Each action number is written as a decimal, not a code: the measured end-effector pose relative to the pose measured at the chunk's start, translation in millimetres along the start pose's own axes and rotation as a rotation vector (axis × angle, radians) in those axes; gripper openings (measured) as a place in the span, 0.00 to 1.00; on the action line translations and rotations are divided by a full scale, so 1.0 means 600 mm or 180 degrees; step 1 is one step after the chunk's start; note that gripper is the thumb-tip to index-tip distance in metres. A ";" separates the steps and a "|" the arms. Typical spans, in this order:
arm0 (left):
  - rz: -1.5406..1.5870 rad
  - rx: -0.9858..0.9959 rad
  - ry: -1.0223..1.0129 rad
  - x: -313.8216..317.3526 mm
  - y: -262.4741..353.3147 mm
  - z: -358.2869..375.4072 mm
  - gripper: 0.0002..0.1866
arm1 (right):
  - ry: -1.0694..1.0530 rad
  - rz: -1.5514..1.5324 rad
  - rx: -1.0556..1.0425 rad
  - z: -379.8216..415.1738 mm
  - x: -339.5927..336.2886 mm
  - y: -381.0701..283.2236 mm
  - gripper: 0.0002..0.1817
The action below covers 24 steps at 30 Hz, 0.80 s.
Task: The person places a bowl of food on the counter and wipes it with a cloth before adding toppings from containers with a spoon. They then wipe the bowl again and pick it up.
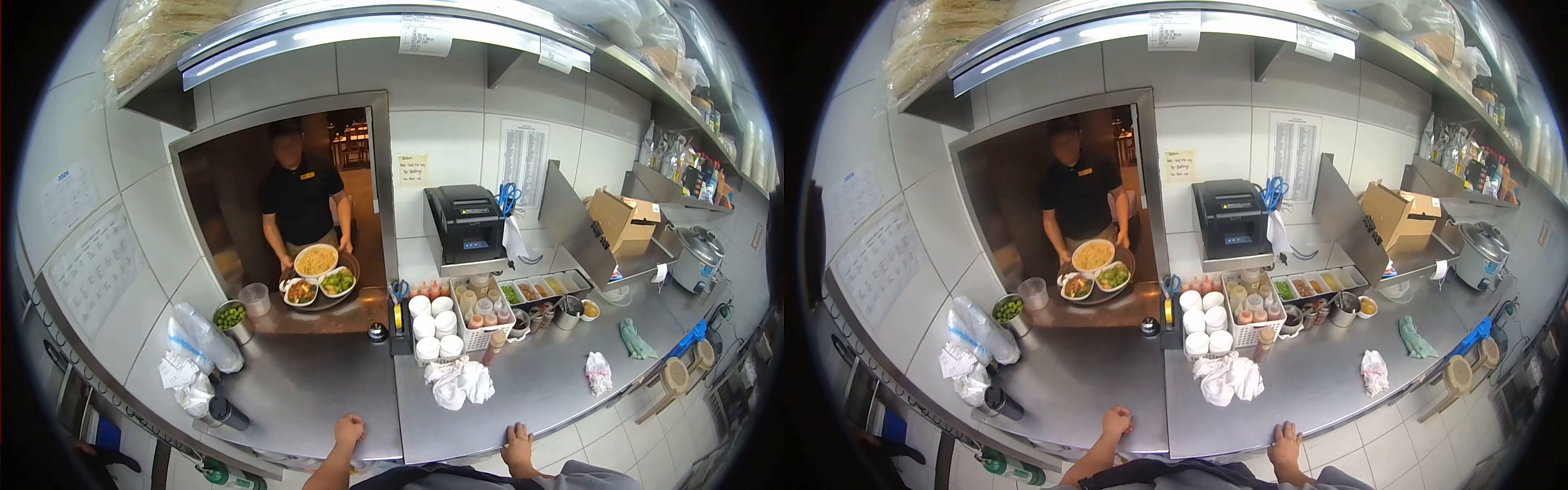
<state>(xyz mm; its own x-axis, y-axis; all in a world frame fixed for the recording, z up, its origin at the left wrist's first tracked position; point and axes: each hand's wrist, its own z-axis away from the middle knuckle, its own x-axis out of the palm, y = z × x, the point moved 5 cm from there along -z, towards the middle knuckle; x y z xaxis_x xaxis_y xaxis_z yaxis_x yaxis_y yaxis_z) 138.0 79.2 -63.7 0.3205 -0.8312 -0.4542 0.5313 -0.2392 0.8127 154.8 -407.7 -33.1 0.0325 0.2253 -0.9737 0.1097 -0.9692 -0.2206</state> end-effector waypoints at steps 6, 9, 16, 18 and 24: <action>-0.0494 0.1339 0.1562 -0.006 -0.015 0.100 0.10 | -0.0077 -0.0156 -0.0250 0.001 -0.022 0.013 0.30; -0.0481 0.1568 0.1684 0.001 -0.040 0.168 0.11 | -0.0142 -0.0432 -0.0602 0.001 -0.030 0.037 0.27; -0.1601 0.2059 0.1218 0.087 -0.036 0.319 0.29 | -0.0493 -0.0985 -0.0298 0.112 -0.033 0.102 0.23; -0.2074 0.1838 0.1342 0.113 -0.054 0.340 0.40 | -0.0914 -0.1163 0.0145 0.202 0.012 0.145 0.23; -0.3301 0.0766 -0.1802 0.270 -0.366 0.305 0.41 | -0.2253 -0.0175 0.1269 0.585 0.176 0.373 0.14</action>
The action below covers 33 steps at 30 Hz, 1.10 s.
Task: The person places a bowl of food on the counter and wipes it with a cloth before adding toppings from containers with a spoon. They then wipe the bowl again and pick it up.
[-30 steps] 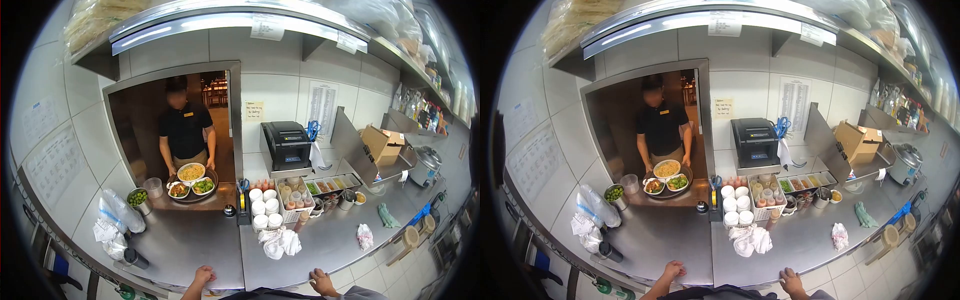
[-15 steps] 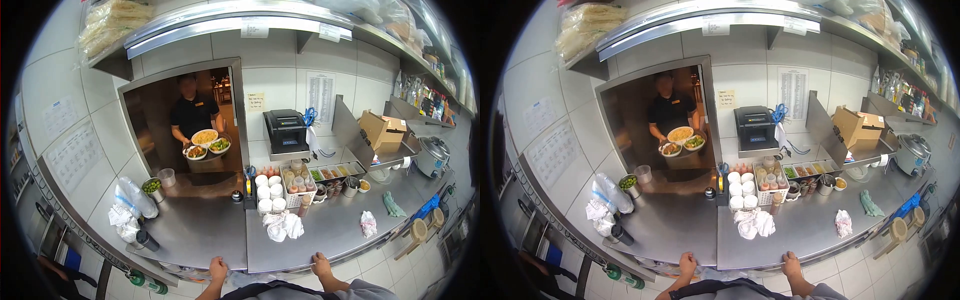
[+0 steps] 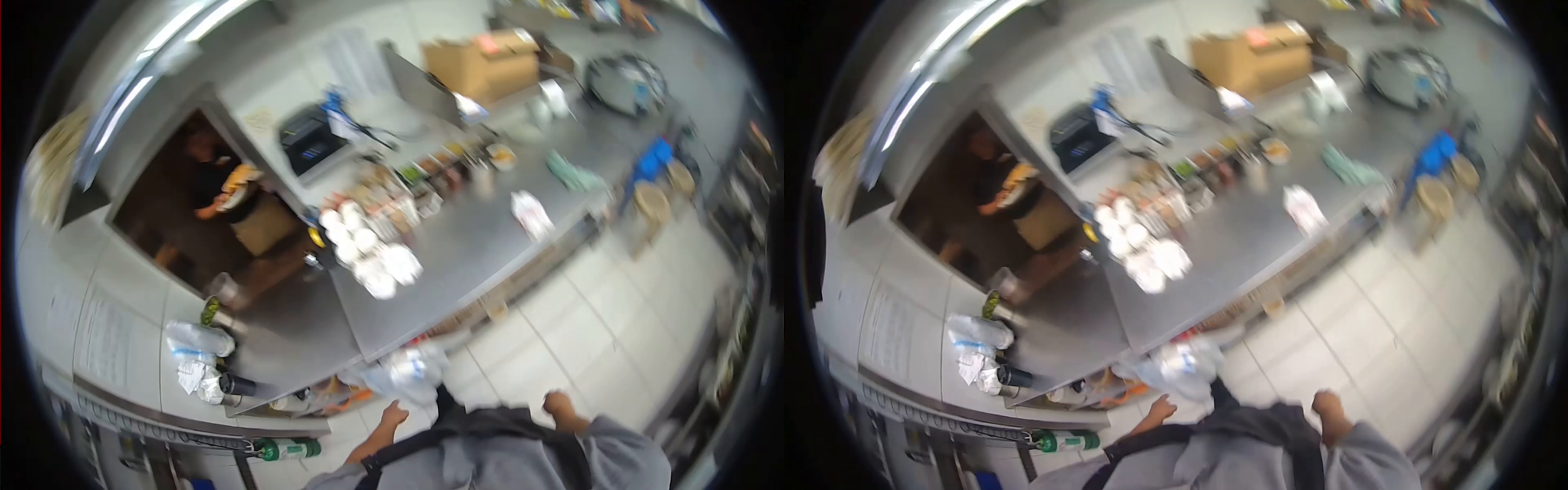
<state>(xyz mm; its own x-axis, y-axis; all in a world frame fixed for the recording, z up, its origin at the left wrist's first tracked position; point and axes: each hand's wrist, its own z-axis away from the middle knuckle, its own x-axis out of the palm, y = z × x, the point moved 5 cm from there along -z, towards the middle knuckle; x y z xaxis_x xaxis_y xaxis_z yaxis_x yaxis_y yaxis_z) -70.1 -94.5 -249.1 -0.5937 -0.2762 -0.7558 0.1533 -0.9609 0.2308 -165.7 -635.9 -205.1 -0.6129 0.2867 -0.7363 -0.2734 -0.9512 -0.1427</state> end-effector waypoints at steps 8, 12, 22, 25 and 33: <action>-0.0313 0.1134 -0.1682 0.128 0.108 0.062 0.28 | 0.0928 -0.0967 0.1533 0.277 0.058 0.261 0.14; -0.1400 0.0873 -0.1448 -0.022 0.206 -0.004 0.24 | 0.0907 -0.1390 0.2115 0.290 0.113 0.285 0.17; 0.1557 0.1552 0.1391 -0.436 0.498 -0.076 0.13 | 0.0879 -0.1296 -0.0012 0.088 -0.091 0.008 0.18; 0.1447 0.1769 0.1895 -0.478 0.514 -0.121 0.12 | 0.1213 -0.1200 -0.0179 0.017 -0.196 -0.021 0.16; 0.1052 0.2501 0.2530 -0.487 0.537 -0.182 0.04 | 0.1552 -0.1875 0.0492 -0.033 -0.365 -0.069 0.15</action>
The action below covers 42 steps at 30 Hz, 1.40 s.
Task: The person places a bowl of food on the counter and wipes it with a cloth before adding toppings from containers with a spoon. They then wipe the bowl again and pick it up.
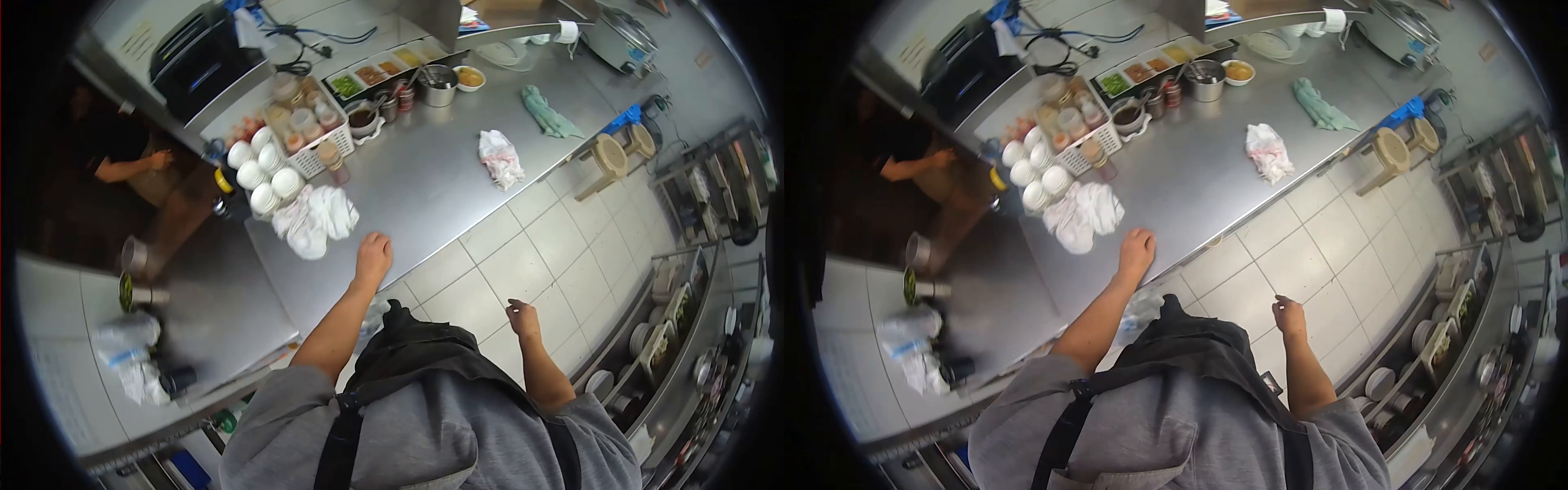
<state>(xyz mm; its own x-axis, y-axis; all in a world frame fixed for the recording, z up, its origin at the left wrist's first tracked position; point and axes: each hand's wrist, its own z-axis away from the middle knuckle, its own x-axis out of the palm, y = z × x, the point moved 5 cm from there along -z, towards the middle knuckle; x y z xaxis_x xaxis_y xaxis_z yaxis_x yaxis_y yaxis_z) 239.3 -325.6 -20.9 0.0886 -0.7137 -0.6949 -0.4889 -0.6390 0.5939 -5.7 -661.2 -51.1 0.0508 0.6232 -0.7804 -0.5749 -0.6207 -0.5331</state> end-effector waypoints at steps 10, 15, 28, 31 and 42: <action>-0.0327 -0.0034 -0.0427 0.095 -0.003 -0.264 0.04 | -0.0584 0.0294 0.0629 0.076 0.078 0.154 0.18; -0.0057 -0.0395 -0.0138 0.230 0.072 -0.468 0.04 | -0.0542 0.0446 0.1149 -0.009 0.003 0.274 0.18; -0.1172 -0.0304 0.0073 0.373 0.031 -0.557 0.07 | 0.0099 -0.0400 0.1226 -0.248 -0.213 0.349 0.17; -0.3729 0.0890 -0.0663 0.420 -0.062 -0.538 0.12 | 0.0063 -0.0213 0.1632 -0.244 -0.215 0.380 0.18; 0.0363 -0.0600 -0.1369 0.549 0.069 -0.604 0.07 | 0.0105 -0.0543 0.2709 -0.185 -0.268 0.352 0.20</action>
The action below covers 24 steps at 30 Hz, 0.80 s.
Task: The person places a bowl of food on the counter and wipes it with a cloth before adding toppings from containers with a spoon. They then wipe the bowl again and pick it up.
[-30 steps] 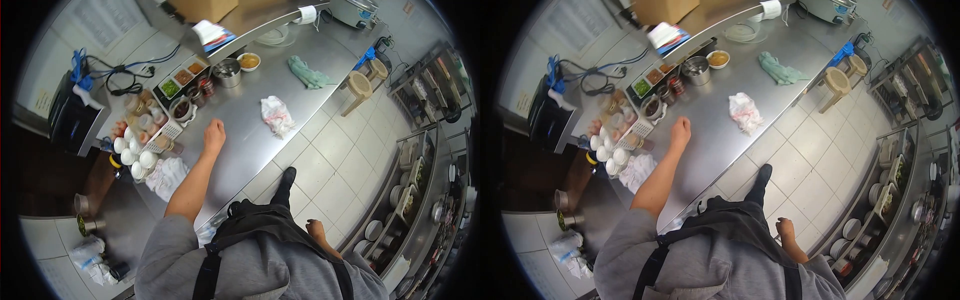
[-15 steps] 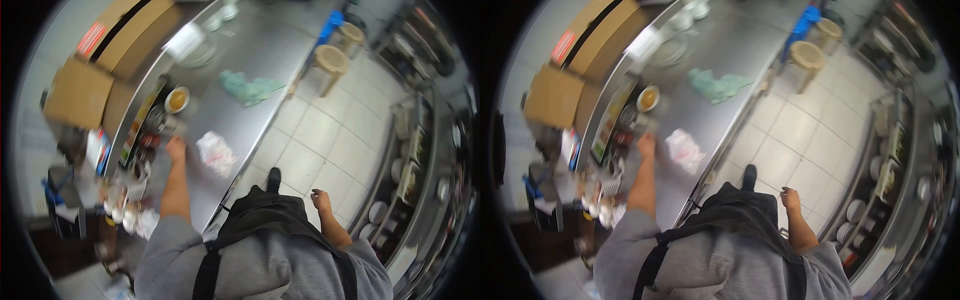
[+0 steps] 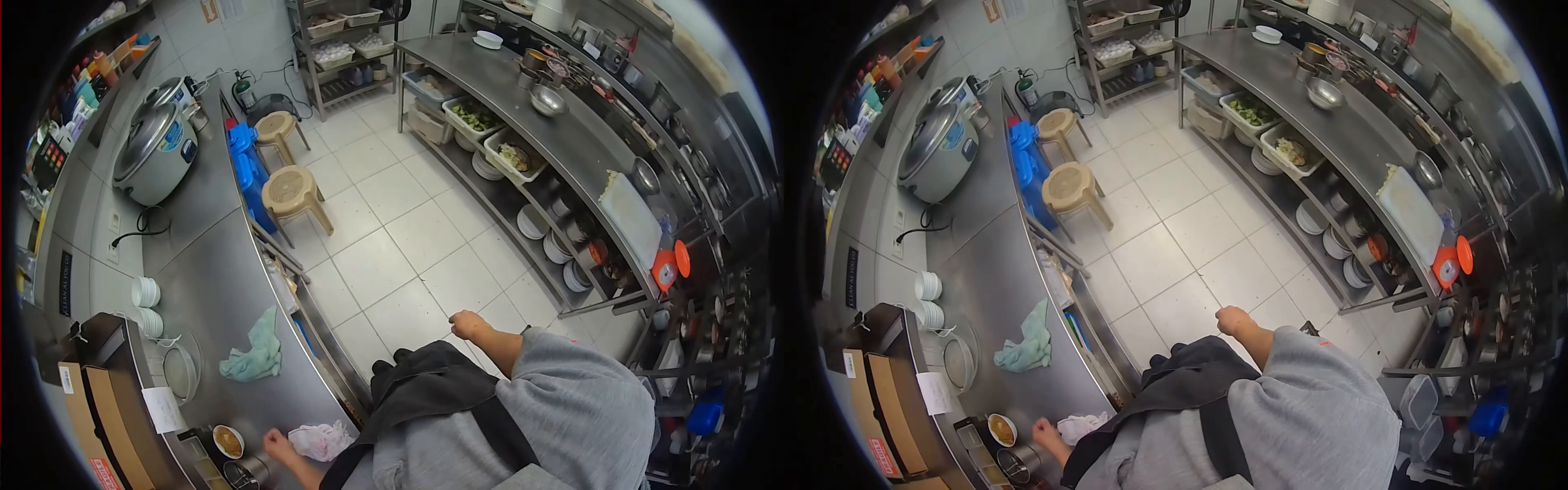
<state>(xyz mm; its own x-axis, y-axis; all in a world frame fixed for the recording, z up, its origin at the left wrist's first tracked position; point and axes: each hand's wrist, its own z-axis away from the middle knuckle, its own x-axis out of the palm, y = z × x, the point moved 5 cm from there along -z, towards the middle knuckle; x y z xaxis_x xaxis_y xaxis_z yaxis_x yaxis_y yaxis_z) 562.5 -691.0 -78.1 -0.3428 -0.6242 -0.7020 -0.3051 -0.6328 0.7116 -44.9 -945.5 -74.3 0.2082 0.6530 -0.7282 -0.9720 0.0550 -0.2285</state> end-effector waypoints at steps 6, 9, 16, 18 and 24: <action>0.1873 -0.0145 -0.1025 0.115 0.311 0.008 0.03 | 0.0038 0.0019 -0.0432 0.013 0.002 -0.073 0.20; 0.2039 -0.0418 -0.1418 0.148 0.332 -0.004 0.02 | 0.0429 -0.0346 -0.0748 0.026 -0.026 -0.102 0.20; 0.1479 0.0056 -0.2062 0.230 0.452 0.019 0.04 | 0.0529 -0.0629 -0.0175 0.069 -0.014 0.029 0.20; 0.1513 0.0130 -0.2236 0.267 0.494 0.049 0.04 | 0.0552 -0.0768 0.0100 0.076 0.008 0.110 0.20; 0.1273 0.0922 -0.3236 0.423 0.602 0.240 0.02 | 0.0974 -0.1370 0.1036 0.178 0.030 0.369 0.16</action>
<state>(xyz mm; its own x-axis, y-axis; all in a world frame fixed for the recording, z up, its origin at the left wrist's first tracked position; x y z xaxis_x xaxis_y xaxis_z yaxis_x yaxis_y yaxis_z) 237.2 -1012.0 4.8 -0.9855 -0.0120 -0.1691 -0.1604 -0.2585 0.9526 -267.8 -841.0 -69.1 0.5640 0.2774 -0.7778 -0.7672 0.5244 -0.3693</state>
